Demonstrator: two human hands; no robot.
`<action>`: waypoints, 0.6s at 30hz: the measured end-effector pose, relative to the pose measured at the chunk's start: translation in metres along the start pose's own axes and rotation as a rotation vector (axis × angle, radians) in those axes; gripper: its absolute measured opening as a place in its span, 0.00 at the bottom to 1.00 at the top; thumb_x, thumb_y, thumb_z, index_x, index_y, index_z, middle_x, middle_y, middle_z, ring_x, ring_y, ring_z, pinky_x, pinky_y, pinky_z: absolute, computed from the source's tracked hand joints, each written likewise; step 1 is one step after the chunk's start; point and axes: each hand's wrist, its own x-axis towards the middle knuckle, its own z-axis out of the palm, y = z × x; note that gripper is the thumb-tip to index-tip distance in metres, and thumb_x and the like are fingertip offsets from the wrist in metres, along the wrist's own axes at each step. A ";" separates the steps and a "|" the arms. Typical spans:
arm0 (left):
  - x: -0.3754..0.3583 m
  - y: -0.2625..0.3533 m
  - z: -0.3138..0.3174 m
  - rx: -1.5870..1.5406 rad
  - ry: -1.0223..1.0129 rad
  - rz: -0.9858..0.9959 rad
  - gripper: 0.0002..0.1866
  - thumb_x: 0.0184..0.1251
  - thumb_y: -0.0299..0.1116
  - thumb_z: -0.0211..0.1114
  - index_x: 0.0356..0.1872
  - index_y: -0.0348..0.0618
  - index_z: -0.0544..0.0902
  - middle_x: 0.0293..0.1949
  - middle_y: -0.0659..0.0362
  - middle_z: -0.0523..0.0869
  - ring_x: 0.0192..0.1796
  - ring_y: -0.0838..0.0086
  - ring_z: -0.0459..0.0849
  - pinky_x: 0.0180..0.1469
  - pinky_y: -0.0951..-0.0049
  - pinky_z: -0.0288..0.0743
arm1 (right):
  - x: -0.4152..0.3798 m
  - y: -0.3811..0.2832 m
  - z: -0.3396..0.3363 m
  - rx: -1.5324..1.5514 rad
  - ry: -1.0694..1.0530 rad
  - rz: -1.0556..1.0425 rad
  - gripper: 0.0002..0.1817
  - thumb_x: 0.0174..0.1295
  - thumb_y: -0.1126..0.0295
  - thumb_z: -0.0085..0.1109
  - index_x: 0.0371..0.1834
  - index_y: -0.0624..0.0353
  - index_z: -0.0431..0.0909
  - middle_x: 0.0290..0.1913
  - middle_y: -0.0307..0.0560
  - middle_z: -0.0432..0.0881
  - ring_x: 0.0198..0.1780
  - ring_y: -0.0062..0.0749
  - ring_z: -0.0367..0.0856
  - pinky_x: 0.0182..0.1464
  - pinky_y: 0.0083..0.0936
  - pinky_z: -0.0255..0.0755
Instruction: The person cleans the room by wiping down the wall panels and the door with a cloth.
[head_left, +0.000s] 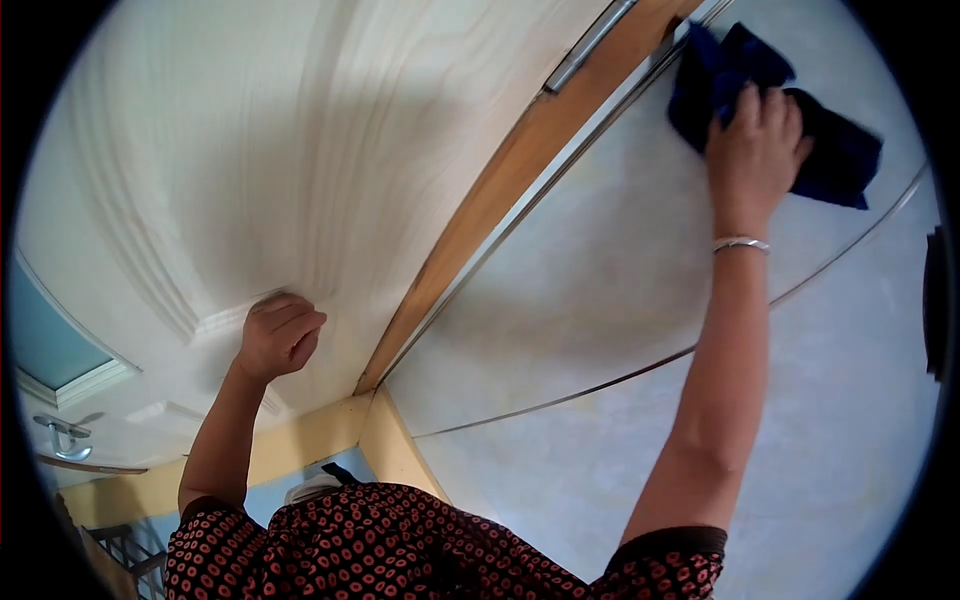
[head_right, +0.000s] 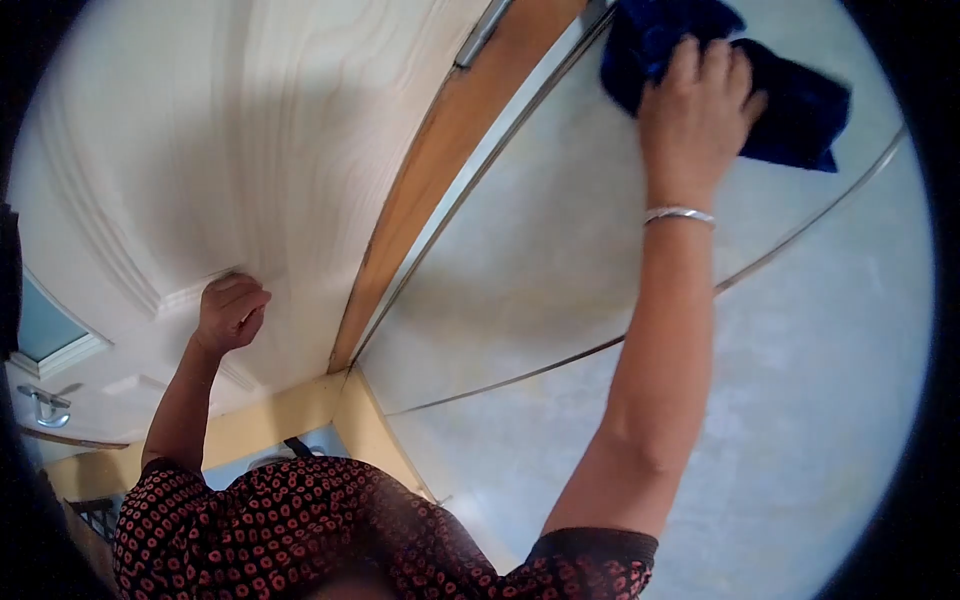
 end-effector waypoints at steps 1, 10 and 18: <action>0.000 -0.001 0.000 0.004 -0.011 -0.011 0.10 0.37 0.18 0.61 0.25 0.41 0.79 0.23 0.58 0.80 0.29 0.65 0.80 0.29 0.70 0.75 | -0.015 -0.017 0.001 0.037 -0.046 -0.045 0.20 0.51 0.64 0.58 0.50 0.53 0.75 0.53 0.45 0.74 0.60 0.41 0.67 0.58 0.50 0.62; -0.001 -0.001 0.001 0.037 -0.021 0.029 0.09 0.36 0.19 0.62 0.25 0.40 0.79 0.23 0.57 0.80 0.29 0.66 0.80 0.29 0.70 0.76 | -0.161 -0.156 -0.039 1.363 -0.352 0.413 0.12 0.54 0.67 0.58 0.39 0.61 0.74 0.37 0.55 0.77 0.42 0.52 0.73 0.45 0.39 0.67; 0.003 0.002 0.004 0.097 -0.043 0.048 0.08 0.38 0.20 0.62 0.24 0.40 0.80 0.23 0.57 0.80 0.29 0.66 0.80 0.31 0.71 0.76 | -0.302 -0.210 -0.092 1.927 -1.414 0.905 0.23 0.52 0.74 0.53 0.54 0.64 0.69 0.54 0.53 0.73 0.57 0.45 0.70 0.59 0.36 0.64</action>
